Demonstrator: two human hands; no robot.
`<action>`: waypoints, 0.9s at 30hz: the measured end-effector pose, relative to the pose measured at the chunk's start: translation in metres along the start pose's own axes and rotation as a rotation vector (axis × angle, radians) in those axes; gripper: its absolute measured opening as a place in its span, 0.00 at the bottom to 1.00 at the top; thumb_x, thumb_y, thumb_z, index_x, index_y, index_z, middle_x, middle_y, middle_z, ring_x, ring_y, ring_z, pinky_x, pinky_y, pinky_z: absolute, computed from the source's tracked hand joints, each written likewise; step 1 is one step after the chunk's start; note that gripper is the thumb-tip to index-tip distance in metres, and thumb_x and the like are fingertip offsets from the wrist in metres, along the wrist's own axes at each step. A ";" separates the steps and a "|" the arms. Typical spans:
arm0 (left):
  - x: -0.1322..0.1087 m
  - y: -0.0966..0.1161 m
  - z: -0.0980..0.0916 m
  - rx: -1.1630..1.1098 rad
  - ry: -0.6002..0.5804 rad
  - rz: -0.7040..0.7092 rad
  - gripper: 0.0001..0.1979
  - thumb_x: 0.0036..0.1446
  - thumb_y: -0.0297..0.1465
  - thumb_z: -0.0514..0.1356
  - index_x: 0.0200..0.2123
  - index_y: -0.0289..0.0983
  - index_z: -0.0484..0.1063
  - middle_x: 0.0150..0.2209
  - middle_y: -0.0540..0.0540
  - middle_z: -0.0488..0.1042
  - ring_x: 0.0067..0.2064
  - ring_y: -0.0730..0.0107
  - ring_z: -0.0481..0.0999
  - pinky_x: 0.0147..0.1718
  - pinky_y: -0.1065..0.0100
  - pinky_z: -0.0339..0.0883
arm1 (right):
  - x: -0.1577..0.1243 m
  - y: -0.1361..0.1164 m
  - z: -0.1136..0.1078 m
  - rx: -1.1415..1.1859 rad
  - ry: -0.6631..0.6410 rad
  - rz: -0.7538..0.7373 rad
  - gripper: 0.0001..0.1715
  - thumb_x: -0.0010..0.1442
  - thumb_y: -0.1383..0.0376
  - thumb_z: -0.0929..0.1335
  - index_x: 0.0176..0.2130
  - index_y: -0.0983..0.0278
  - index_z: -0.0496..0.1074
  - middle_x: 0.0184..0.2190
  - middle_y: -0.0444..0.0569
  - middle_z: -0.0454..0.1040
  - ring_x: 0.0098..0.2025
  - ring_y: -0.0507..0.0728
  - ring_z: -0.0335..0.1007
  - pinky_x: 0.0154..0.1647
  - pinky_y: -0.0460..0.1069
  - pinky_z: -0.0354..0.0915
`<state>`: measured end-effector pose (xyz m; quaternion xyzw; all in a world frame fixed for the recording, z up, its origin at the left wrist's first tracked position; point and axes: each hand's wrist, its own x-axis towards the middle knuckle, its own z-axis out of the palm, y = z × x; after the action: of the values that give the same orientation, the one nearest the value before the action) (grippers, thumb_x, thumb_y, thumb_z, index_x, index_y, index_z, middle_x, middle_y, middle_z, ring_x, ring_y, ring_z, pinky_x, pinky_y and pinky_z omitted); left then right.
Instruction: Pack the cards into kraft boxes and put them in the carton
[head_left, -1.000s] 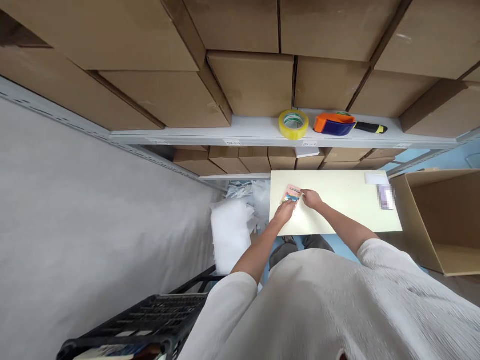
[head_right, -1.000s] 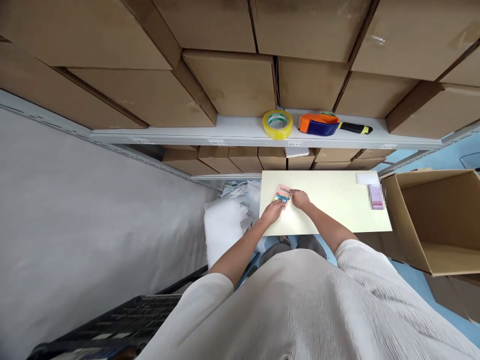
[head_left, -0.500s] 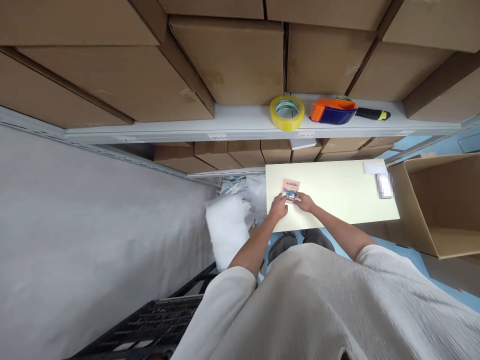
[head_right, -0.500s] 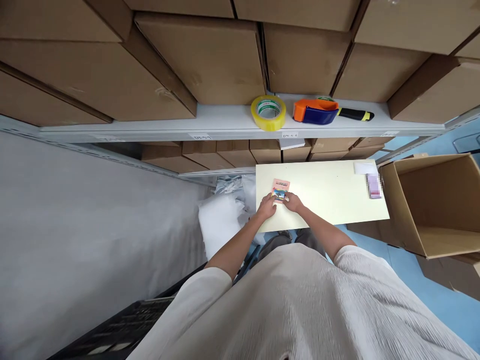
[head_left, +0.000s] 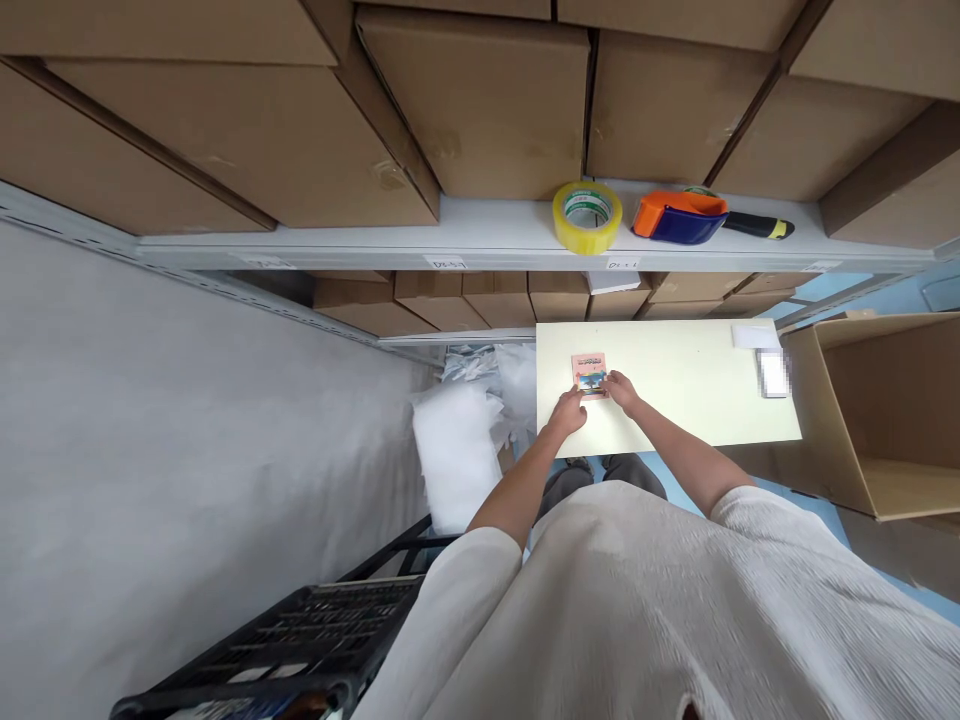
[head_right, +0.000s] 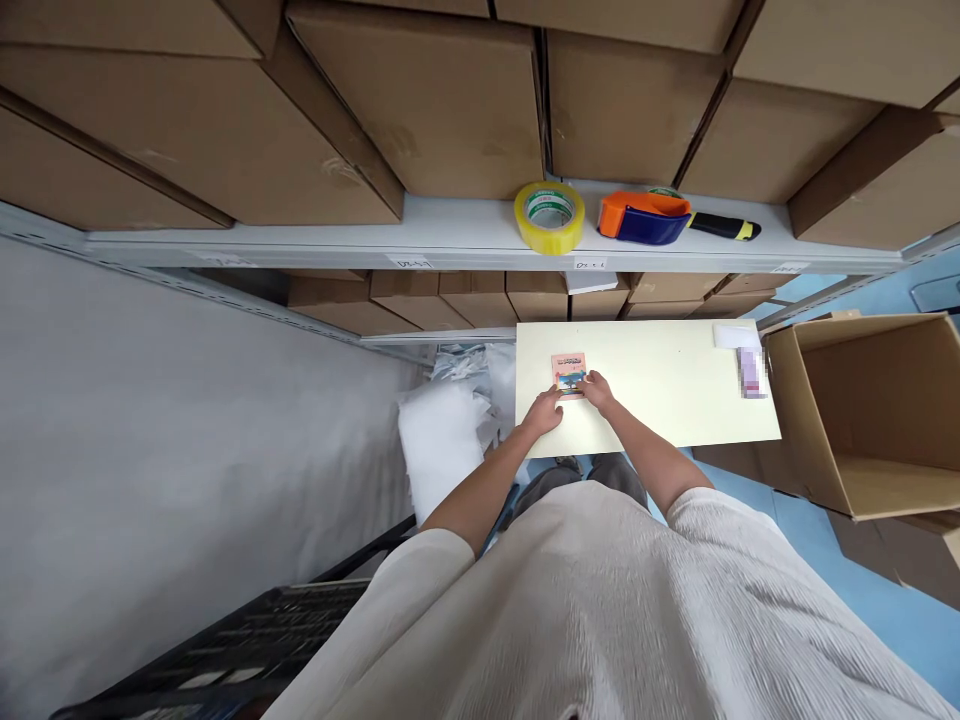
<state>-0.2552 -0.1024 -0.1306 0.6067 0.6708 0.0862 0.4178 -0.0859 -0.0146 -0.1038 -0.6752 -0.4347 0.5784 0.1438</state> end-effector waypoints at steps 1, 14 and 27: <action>0.000 0.000 0.001 0.002 0.010 -0.004 0.33 0.62 0.23 0.61 0.71 0.34 0.70 0.76 0.32 0.64 0.75 0.48 0.67 0.74 0.53 0.60 | 0.001 -0.002 0.000 0.021 -0.005 0.015 0.20 0.53 0.61 0.75 0.46 0.62 0.74 0.51 0.57 0.82 0.51 0.63 0.79 0.51 0.53 0.74; 0.007 0.016 -0.005 -0.363 0.126 -0.158 0.24 0.73 0.37 0.61 0.68 0.38 0.73 0.68 0.37 0.76 0.68 0.54 0.76 0.66 0.58 0.69 | -0.006 -0.015 0.008 0.111 -0.036 0.004 0.13 0.64 0.57 0.69 0.45 0.61 0.75 0.44 0.50 0.83 0.43 0.56 0.79 0.41 0.48 0.74; -0.003 -0.008 -0.029 -0.346 0.361 -0.341 0.21 0.67 0.24 0.55 0.57 0.40 0.81 0.54 0.42 0.86 0.58 0.57 0.84 0.60 0.60 0.75 | -0.018 -0.002 0.017 -0.197 -0.095 -0.103 0.17 0.65 0.60 0.70 0.50 0.60 0.83 0.57 0.52 0.83 0.60 0.63 0.78 0.65 0.58 0.72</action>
<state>-0.2810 -0.0958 -0.1155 0.3801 0.8017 0.2342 0.3974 -0.1017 -0.0323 -0.0959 -0.6345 -0.5298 0.5562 0.0856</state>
